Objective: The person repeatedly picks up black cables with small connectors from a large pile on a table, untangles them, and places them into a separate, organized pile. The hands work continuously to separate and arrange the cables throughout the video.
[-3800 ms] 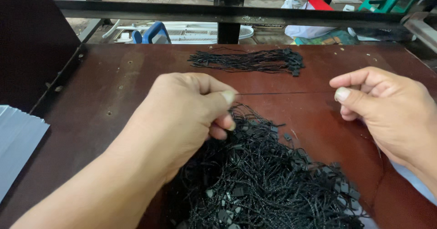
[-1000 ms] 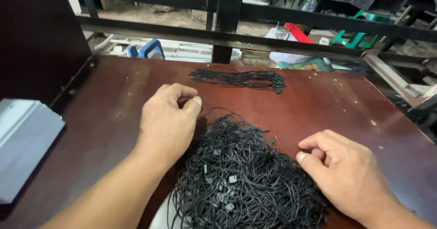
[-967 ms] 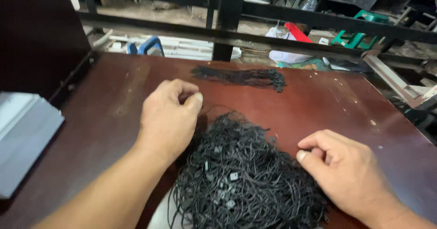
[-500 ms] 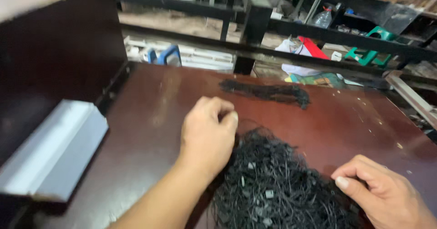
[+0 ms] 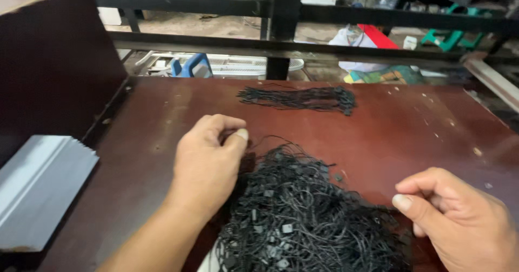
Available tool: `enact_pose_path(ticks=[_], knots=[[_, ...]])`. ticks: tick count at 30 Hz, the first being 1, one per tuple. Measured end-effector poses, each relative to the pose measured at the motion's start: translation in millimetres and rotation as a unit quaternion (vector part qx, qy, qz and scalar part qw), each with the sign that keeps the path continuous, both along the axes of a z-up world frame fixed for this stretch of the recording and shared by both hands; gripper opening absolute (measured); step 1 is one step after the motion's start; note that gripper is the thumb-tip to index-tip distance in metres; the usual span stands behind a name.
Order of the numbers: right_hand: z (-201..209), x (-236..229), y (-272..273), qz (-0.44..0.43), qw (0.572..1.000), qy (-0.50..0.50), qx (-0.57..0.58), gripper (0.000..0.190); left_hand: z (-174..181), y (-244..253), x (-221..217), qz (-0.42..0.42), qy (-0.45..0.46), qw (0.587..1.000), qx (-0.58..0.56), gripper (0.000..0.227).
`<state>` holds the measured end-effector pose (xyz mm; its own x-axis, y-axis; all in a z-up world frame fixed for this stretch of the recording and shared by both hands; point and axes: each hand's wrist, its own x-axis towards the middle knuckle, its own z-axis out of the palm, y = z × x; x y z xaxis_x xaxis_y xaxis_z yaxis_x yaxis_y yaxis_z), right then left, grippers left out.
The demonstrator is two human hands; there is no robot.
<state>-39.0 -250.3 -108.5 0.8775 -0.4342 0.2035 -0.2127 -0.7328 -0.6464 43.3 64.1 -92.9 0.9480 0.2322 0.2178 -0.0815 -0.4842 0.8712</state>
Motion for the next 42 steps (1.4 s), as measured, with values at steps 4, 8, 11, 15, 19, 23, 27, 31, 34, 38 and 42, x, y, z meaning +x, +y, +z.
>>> enact_pose_path(ticks=[4, 8, 11, 15, 19, 23, 27, 31, 34, 38, 42], knots=[[-14.2, 1.5, -9.1, 0.103, 0.989, -0.095, 0.046, 0.012, 13.4, -3.7, -6.5, 0.008, 0.07, 0.997, 0.02, 0.029], [1.2, 2.1, 0.6, 0.081, 0.993, -0.021, 0.081, 0.02, 18.9, -5.4, -10.7, 0.008, 0.079, 0.996, 0.027, 0.028], [4.6, 7.5, -6.3, 0.053, 0.99, 0.027, 0.13, 0.022, 24.3, -8.0, -9.0, 0.008, 0.089, 0.996, 0.021, 0.028], [-27.7, 10.1, -41.7, 0.2, 0.965, -0.021, 0.17, 0.034, 11.2, -4.4, -4.8, 0.007, 0.051, 0.999, 0.012, 0.026], [-11.6, -0.4, -18.4, 0.239, 0.967, -0.066, -0.052, 0.02, 9.3, -2.7, -4.7, 0.001, 0.038, 0.999, -0.01, 0.024], [-14.3, -8.5, -8.8, 0.219, 0.964, -0.131, -0.079, 0.022, 10.7, -2.1, -5.0, -0.006, 0.05, 0.999, 0.0, 0.027], [-10.5, -12.3, 0.9, 0.144, 0.977, -0.095, -0.122, 0.014, 12.4, -2.4, -6.7, -0.01, 0.052, 0.999, 0.011, 0.029], [-16.6, -8.8, -19.7, 0.18, 0.976, -0.09, -0.087, 0.017, 10.6, -3.5, -6.0, -0.003, 0.065, 0.998, 0.021, 0.025], [-23.9, -9.8, -35.4, 0.229, 0.965, -0.081, -0.096, 0.036, 14.2, -6.7, -5.9, -0.009, 0.039, 0.999, 0.028, 0.025], [-33.3, -7.3, -37.9, 0.255, 0.961, -0.1, -0.04, 0.02, 17.3, -6.5, -9.3, 0.006, 0.086, 0.996, 0.028, 0.027], [-27.9, -8.1, -35.6, 0.273, 0.952, -0.114, -0.074, 0.013, 13.8, -7.3, -7.7, 0.0, 0.063, 0.997, 0.036, 0.025]])
